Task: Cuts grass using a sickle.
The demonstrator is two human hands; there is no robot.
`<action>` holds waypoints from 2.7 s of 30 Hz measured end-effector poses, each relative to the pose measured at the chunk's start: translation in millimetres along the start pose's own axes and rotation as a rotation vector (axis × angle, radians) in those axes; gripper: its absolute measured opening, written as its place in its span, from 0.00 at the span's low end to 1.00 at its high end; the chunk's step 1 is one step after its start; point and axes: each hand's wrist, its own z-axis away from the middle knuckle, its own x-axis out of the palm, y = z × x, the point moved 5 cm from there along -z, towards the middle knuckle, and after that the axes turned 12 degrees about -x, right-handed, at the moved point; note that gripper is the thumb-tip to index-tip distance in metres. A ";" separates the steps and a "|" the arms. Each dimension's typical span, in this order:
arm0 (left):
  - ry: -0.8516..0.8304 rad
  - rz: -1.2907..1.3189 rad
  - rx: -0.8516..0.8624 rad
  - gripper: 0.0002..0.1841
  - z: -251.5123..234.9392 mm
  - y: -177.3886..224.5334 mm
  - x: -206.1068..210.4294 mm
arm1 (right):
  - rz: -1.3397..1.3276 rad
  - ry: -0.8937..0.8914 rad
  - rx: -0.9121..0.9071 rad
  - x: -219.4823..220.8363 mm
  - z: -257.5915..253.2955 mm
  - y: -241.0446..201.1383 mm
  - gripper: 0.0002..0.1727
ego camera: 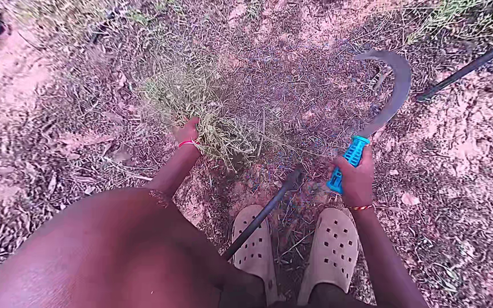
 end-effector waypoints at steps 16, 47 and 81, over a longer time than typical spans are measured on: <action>0.104 -0.387 0.026 0.47 -83.2 -27.0 -60.4 | 0.762 -0.867 0.055 60.6 73.3 10.3 0.41; 0.079 -0.673 0.026 0.47 -72.7 -42.4 -76.1 | 1.017 -0.131 -0.251 -59.2 97.7 26.0 0.29; 0.087 -0.774 0.105 0.47 -52.3 -30.6 -54.7 | 0.893 -0.620 -0.888 -28.9 126.3 29.1 0.20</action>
